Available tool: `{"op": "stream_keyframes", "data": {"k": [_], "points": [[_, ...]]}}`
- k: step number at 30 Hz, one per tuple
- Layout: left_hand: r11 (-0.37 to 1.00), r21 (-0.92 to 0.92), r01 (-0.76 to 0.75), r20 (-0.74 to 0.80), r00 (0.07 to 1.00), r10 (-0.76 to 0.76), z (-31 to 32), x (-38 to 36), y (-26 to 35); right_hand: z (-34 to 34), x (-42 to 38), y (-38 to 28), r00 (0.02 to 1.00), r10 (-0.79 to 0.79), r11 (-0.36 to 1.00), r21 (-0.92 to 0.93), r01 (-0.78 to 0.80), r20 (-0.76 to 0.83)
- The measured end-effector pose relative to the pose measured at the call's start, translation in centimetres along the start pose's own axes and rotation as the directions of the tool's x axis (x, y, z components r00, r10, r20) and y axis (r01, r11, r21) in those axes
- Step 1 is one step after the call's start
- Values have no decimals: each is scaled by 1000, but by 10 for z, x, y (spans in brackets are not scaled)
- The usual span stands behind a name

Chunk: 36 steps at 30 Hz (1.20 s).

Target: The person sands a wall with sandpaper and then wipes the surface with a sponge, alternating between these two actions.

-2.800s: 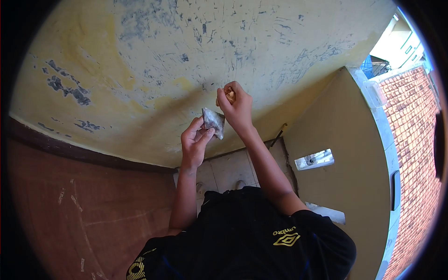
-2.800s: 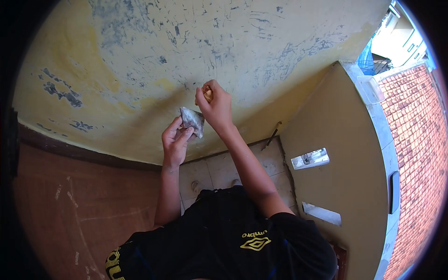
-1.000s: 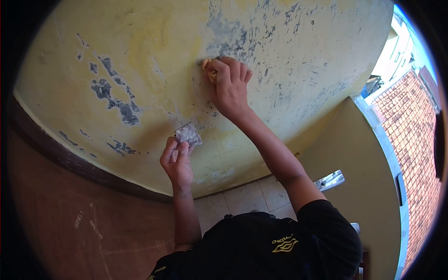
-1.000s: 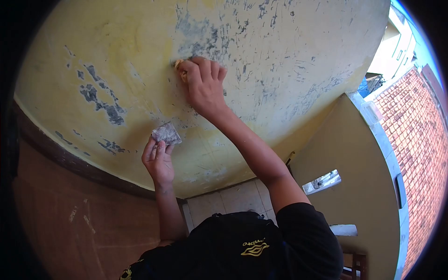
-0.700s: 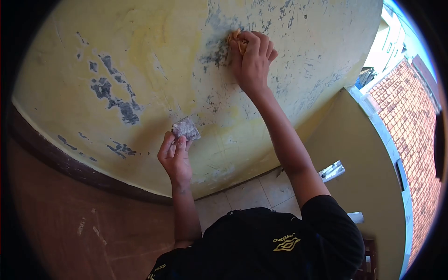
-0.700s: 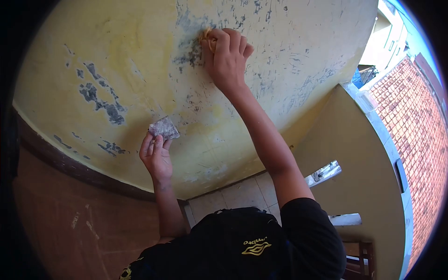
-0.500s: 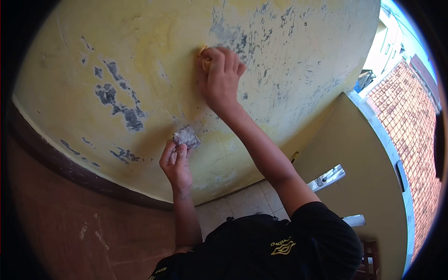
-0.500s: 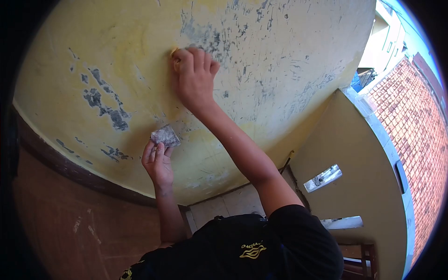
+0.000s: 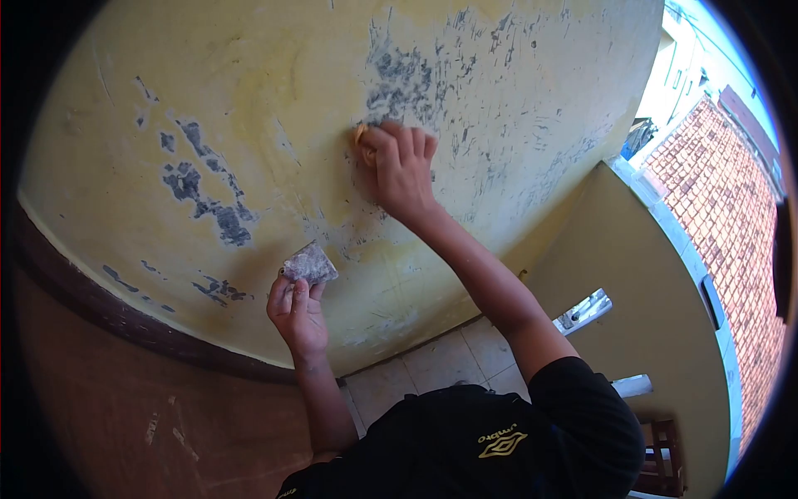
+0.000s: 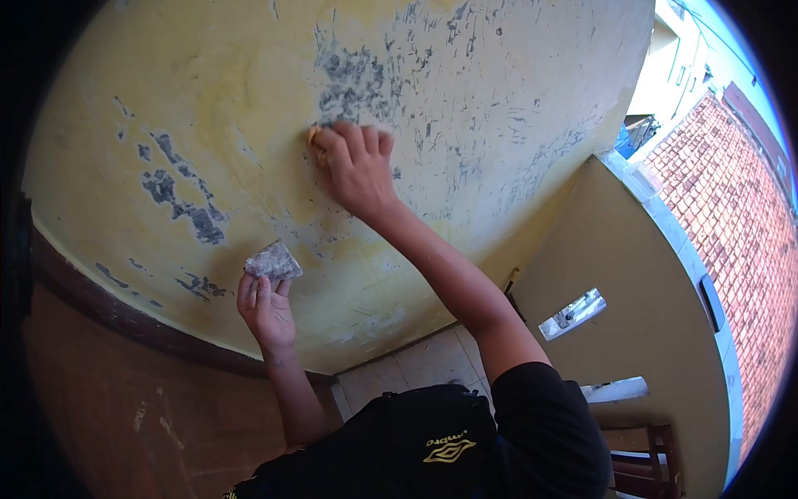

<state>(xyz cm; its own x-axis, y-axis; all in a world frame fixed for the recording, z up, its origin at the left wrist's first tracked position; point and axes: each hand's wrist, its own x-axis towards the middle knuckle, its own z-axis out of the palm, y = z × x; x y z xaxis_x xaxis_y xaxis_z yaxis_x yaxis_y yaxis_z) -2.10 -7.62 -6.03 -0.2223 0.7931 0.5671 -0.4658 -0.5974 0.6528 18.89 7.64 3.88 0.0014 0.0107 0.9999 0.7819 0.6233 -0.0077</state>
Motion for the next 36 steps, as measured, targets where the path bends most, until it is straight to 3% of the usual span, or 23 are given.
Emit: {"op": "stream_keyframes", "data": {"k": [2, 5, 8, 11, 13, 15, 16, 18, 22, 25, 26, 27, 29, 31, 34, 36], "points": [[1000, 14, 14, 7, 1000, -14, 1, 2, 0, -6, -74, -10, 947, -206, 977, 96, 188, 247], [998, 54, 44, -4, 999, -44, -5, 4, 4, -18, -61, 21, 931, -283, 955, -23, 296, 231], [995, 90, 48, -58, 997, -43, -8, 5, 14, -27, 9, 54, 1000, -22, 999, -46, 23, 7], [997, 72, 39, -84, 996, -33, -8, 7, 21, -27, 26, 65, 951, 253, 958, -94, -272, -177], [999, 46, 19, -93, 996, -15, -1, 13, 17, -3, -17, 36, 954, 237, 969, -32, -246, -182], [999, 25, 37, -60, 998, -36, 8, 18, 12, -9, -74, -10, 982, 31, 999, 3, -32, 186], [999, 19, 38, -66, 997, -37, 13, 22, 10, -12, -84, -7, 981, 26, 1000, 3, -27, 192], [996, 82, 29, -54, 998, -24, 20, 29, 10, -16, -98, 0, 964, -180, 983, 16, 181, 193], [998, 58, -23, -29, 999, 25, 17, 31, 12, -34, -47, 63, 994, 105, 989, -106, -104, 3], [991, 118, -56, 62, 997, 49, 7, 27, 10, -31, -19, 71, 910, 369, 918, -80, -389, -191], [992, 117, -51, 36, 998, 47, 8, 25, 10, -21, -23, 59, 903, 370, 920, -45, -388, -216], [992, 116, -47, 9, 999, 46, 10, 26, 11, -8, -34, 39, 896, 372, 923, -10, -385, -241], [992, 114, -45, 11, 999, 44, 11, 29, 11, 0, -70, -10, 983, 182, 983, 12, -183, 16], [994, 110, -27, 19, 999, 26, 13, 26, 13, -4, -88, -27, 964, -193, 981, 36, 190, 184], [983, 177, -44, -2, 999, 45, 15, 29, 15, -18, -63, 6, 935, -304, 945, -66, 320, 185], [988, 150, -43, -2, 999, 44, 10, 23, 16, -24, -24, 43, 996, -84, 986, -141, 87, 27]]}}
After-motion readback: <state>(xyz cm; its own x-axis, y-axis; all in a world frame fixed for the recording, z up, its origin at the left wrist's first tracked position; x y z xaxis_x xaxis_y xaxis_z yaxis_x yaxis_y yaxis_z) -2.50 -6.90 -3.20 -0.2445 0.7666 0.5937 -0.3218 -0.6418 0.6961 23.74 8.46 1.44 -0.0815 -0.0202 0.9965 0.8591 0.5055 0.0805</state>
